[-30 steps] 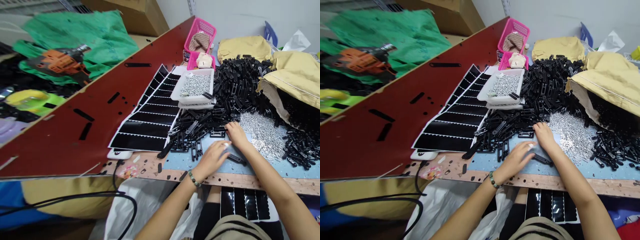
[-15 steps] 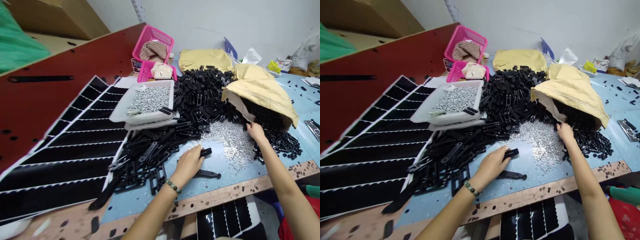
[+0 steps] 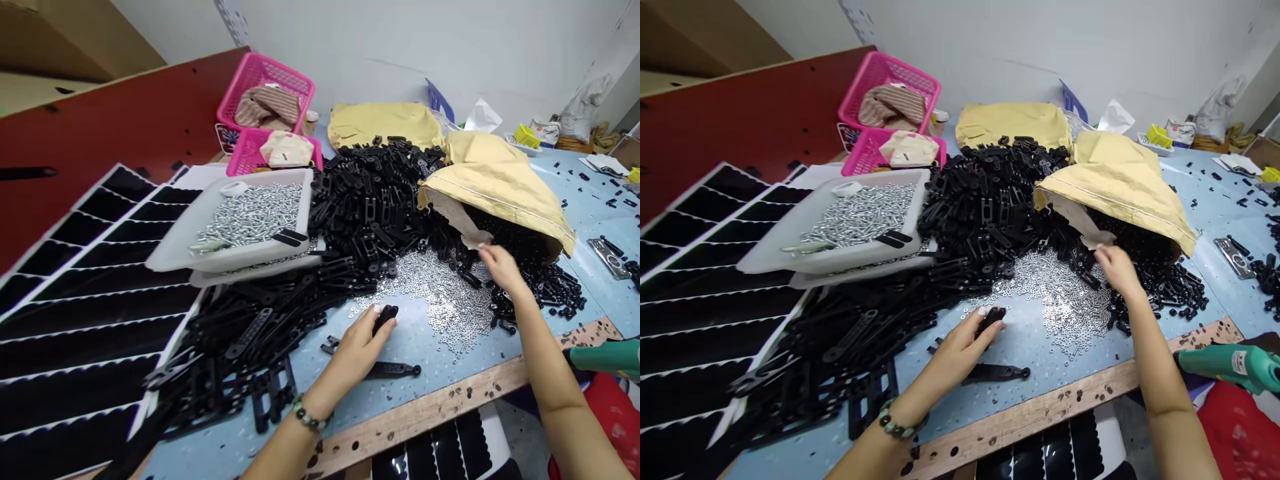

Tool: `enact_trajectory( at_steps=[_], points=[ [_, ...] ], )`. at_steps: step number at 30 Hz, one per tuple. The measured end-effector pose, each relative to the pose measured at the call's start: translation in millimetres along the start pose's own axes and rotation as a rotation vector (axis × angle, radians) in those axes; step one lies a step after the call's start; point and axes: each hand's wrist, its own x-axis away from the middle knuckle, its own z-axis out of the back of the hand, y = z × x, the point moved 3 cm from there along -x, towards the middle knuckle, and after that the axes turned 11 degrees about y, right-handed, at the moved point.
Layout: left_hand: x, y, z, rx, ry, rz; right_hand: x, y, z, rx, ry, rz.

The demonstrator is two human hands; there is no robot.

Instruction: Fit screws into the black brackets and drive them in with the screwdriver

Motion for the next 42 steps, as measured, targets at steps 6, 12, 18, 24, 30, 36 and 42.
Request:
enact_trajectory(
  at_steps=[6, 12, 18, 24, 30, 36, 42],
  points=[
    [7.6, 5.9, -2.5, 0.105, -0.026, 0.067, -65.6, 61.6, 10.1, 0.167, 0.086, -0.361],
    [6.4, 3.7, -11.9, 0.122, -0.039, 0.074, -40.5, 61.5, -10.8, 0.136, -0.012, -0.283],
    [4.7, 12.6, -24.5, 0.222, -0.115, 0.086, -10.0, 51.8, 5.9, 0.098, 0.029, -0.111],
    [8.9, 18.5, -27.1, 0.211, -0.111, 0.057, -9.2, 42.4, 13.5, 0.064, 0.180, -0.069],
    [12.6, 19.9, -25.3, 0.165, -0.095, 0.007, -17.2, 35.8, 5.4, 0.103, 0.114, -0.148],
    [14.7, 16.4, -26.5, 0.262, -0.105, 0.025, -0.3, -3.7, 19.8, -0.063, 0.193, -0.103],
    [16.8, 24.1, -22.9, 0.144, -0.029, -0.118, 82.0, -111.1, 1.6, -0.793, -0.191, 0.039]
  ],
)
